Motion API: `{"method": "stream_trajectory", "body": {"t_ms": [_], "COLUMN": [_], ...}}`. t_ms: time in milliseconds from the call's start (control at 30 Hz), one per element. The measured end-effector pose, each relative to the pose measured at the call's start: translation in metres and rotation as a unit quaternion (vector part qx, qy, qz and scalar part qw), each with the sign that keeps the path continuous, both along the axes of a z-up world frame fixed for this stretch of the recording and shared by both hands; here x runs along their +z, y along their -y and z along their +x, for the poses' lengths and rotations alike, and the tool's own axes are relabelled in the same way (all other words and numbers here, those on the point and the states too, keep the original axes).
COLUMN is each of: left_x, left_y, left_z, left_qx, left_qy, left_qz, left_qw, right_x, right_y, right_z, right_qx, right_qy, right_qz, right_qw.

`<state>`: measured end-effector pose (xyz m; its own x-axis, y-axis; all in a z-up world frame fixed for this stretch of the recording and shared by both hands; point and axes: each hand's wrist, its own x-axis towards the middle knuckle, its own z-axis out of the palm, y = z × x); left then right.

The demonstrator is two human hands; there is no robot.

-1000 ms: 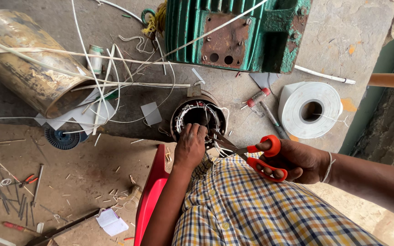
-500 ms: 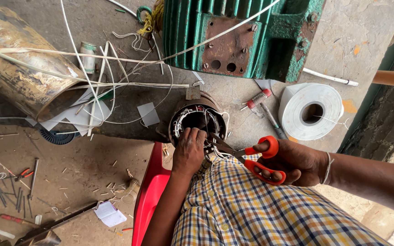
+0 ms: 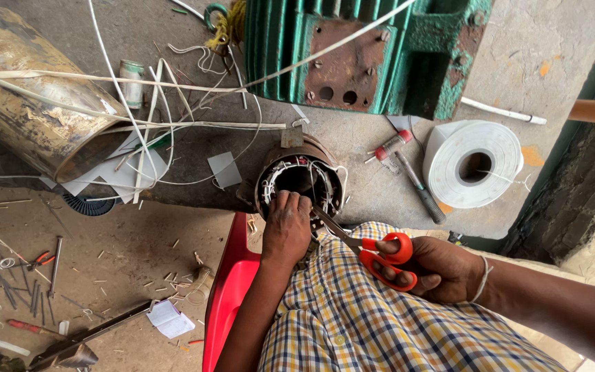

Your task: The person works on a disassembled electric motor stator, using a hammer to tap and adjust internal windings and using scissors to cut excess wire. The person repeatedly taps the stator interior and trims wires throughout the clip.

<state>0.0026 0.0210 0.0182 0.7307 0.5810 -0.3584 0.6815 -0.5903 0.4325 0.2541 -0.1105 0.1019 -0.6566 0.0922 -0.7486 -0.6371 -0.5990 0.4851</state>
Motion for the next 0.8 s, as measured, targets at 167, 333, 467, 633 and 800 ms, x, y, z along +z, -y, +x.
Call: {"method": "stream_trajectory", "body": {"t_ms": [167,333,467,633,800], "left_x": [-0.004,-0.009,-0.011,-0.002,0.003], "left_y": [0.001,0.002,-0.001,0.003,0.010], "left_z": [-0.001,-0.002,-0.005,-0.002,0.000], "left_qx": [0.016,0.012,0.010,0.017,0.014], "left_qy": [-0.009,-0.003,0.005,0.017,0.016], "left_qz": [-0.027,-0.027,-0.028,-0.041,0.057], "left_qw": [0.999,1.000,1.000,0.999,0.998], "right_x": [-0.005,-0.011,-0.023,-0.042,-0.024], "right_y": [0.005,0.014,0.023,-0.006,0.003], "right_z": [-0.009,-0.021,-0.029,-0.044,-0.031], "right_qx": [-0.015,-0.043,-0.063,-0.090,-0.018], "right_qy": [-0.006,-0.027,-0.031,-0.022,0.023], "right_qz": [0.030,0.024,0.024,0.107,0.015], "right_qw": [0.999,0.998,0.997,0.990,0.999]}}
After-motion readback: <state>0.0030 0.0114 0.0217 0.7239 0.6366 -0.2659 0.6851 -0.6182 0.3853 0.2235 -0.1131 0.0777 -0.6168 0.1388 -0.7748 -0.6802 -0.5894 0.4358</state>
